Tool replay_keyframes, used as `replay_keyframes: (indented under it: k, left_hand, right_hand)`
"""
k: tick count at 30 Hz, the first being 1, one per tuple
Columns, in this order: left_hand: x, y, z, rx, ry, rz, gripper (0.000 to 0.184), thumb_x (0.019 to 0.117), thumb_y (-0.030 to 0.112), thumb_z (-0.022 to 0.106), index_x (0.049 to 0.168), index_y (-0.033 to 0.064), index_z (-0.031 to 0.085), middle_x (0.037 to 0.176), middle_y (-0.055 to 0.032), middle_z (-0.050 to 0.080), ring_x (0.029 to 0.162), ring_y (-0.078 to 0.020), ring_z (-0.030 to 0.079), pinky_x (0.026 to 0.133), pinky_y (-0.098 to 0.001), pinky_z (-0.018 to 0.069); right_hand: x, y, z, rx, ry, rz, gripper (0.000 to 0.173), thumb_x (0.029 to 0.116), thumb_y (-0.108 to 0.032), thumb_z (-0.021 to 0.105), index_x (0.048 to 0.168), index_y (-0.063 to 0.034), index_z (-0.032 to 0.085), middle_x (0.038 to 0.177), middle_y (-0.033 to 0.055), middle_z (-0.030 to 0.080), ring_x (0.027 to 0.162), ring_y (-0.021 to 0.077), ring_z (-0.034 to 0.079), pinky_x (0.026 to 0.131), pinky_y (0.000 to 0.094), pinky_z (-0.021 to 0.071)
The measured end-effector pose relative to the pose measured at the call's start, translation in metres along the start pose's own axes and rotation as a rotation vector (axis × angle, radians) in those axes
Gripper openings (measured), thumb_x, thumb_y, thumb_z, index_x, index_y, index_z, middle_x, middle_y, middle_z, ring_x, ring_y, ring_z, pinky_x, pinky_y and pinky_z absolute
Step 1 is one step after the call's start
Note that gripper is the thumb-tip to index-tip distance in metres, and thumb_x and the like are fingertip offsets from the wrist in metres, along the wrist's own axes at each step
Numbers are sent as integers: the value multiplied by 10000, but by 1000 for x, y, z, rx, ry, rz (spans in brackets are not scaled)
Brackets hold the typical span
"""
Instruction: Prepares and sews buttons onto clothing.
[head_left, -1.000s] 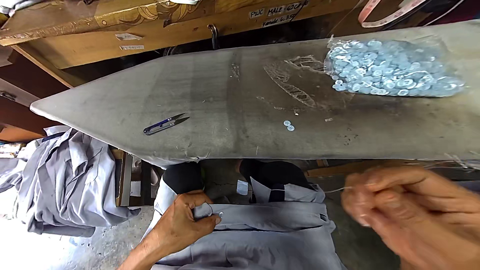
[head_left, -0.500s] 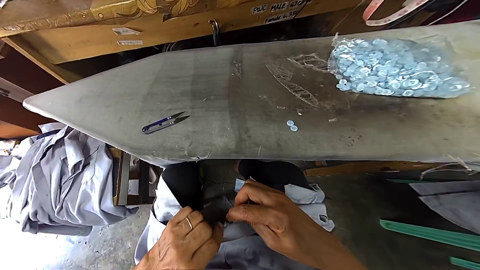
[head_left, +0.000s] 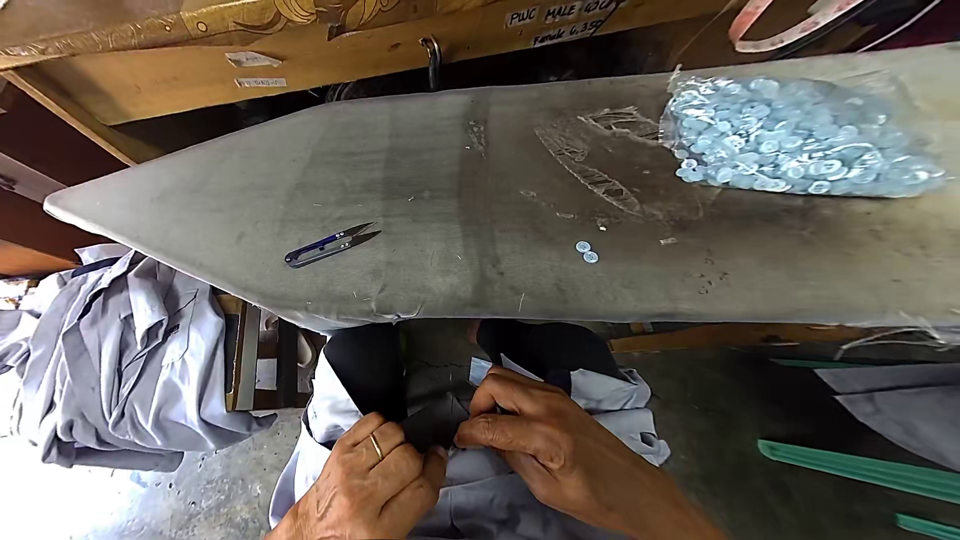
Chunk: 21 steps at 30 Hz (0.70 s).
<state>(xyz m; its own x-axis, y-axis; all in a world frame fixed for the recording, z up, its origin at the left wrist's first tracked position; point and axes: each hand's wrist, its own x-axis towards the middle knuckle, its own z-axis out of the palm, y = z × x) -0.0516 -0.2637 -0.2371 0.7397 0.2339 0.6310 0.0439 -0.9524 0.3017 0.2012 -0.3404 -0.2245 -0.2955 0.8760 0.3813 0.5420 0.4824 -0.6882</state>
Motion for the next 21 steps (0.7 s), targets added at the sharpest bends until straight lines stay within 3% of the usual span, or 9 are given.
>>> replay_keyframes:
  k: [4, 8, 12, 21]
  left_hand:
    - [4, 0, 1, -156, -21, -138, 131, 984, 184, 612, 977, 104, 716, 779, -19, 576, 776, -142, 558, 752, -248, 469]
    - [15, -4, -5, -579, -149, -502, 104, 882, 153, 739, 876, 49, 738, 763, -23, 630, 737, -42, 585, 649, -165, 484]
    - [22, -11, -11, -807, -271, -764, 103, 864, 158, 758, 872, 55, 747, 821, 15, 681, 748, 17, 605, 644, -146, 497]
    - [24, -13, -12, -906, -303, -838, 88, 875, 149, 750, 887, 63, 743, 795, 47, 670, 677, 47, 574, 588, -126, 465]
  right_hand:
    - [1, 3, 0, 28, -64, 6, 232, 1020, -155, 541, 999, -186, 770, 852, 6, 607, 852, 103, 575, 750, 213, 472]
    - [9, 13, 1, 204, -180, 46, 235, 982, -94, 554, 963, -142, 783, 840, 14, 610, 828, 70, 575, 728, 185, 472]
    - [18, 25, 1, 335, -269, 65, 236, 984, -81, 558, 969, -109, 792, 869, 18, 632, 822, 31, 573, 715, 159, 463]
    - [20, 33, 2, 449, -283, 77, 212, 978, -68, 577, 969, -78, 788, 857, 11, 616, 826, 11, 553, 720, 139, 438]
